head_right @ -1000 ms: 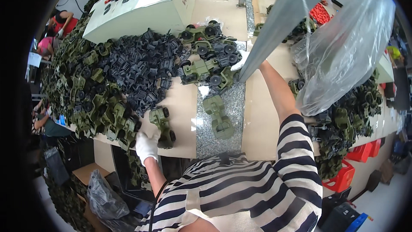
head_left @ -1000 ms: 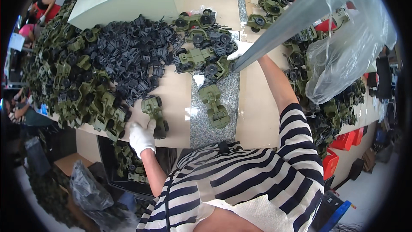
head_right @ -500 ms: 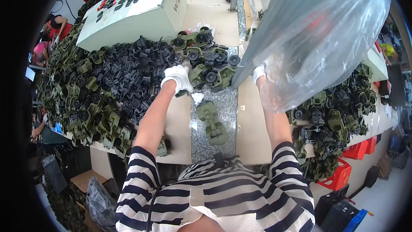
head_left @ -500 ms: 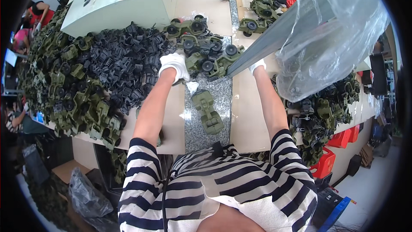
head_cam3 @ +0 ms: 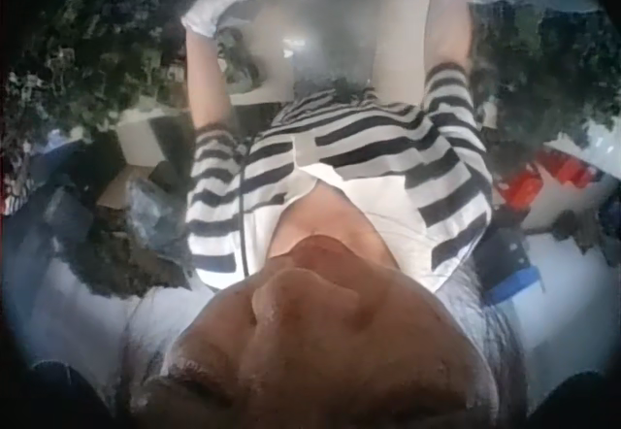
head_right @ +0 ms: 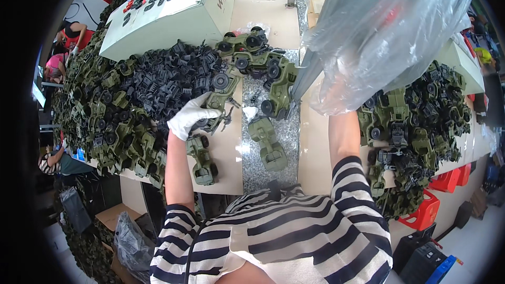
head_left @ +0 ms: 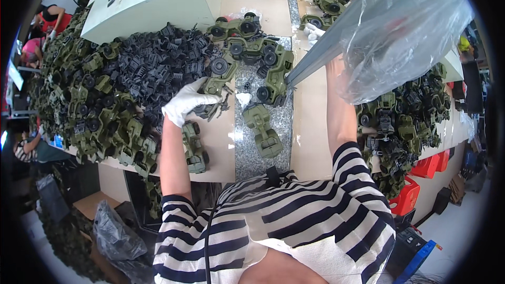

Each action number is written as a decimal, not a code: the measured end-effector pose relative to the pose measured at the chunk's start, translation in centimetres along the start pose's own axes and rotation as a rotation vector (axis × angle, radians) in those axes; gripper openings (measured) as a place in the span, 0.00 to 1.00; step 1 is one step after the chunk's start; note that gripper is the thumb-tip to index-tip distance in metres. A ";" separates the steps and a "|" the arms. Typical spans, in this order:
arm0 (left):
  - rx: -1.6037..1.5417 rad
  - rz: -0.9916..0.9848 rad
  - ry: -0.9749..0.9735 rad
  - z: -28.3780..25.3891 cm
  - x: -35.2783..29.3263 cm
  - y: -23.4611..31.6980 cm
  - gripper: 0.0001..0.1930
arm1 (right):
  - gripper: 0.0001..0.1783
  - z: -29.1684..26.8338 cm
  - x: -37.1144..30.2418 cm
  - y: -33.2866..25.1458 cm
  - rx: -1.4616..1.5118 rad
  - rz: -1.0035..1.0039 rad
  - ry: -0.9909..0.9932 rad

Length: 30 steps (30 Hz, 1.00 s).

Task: The person assembles small green toy tanks by hand. They pick up green tank bodies and black treads from piles on a table, attach the treads to the bodies, and place the completed units into a black bin. The person also moves a red bowl of parts and handles a plastic bag during the process.

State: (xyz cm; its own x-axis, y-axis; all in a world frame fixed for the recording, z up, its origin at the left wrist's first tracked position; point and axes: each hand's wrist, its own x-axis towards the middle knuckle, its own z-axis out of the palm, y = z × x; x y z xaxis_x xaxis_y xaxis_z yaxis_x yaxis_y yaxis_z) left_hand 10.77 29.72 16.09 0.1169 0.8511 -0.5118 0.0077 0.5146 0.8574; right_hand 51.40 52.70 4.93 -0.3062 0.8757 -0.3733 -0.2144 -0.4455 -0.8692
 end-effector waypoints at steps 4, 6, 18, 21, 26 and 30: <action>-0.133 0.028 0.160 1.7 -1.2 -2.5 0.29 | 0.56 -2.6 -6.5 1.0 -0.038 0.046 0.070; -0.330 0.051 0.232 2.9 -3.1 -4.2 0.26 | 0.57 -2.3 -9.1 3.6 -0.155 0.162 0.082; -0.611 0.042 0.484 9.3 -10.4 -9.9 0.21 | 0.75 17.3 -12.2 10.3 -0.732 0.196 0.633; -0.629 0.067 0.456 9.3 -12.1 -11.1 0.21 | 0.68 16.9 -12.0 11.8 -0.542 0.078 0.657; -0.863 0.057 0.395 8.8 -12.9 -12.1 0.19 | 0.28 14.2 -10.0 11.5 -0.025 0.206 0.401; -0.903 0.068 0.335 7.9 -12.9 -11.9 0.19 | 0.22 14.1 -12.9 7.6 0.413 0.160 0.182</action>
State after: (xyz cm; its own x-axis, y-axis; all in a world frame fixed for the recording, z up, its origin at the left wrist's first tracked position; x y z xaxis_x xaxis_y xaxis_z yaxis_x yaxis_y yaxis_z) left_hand 17.05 11.74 12.90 -0.2014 0.7957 -0.5713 -0.7714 0.2306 0.5931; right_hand 40.65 35.39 7.76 -0.2059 0.7919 -0.5750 -0.5400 -0.5819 -0.6081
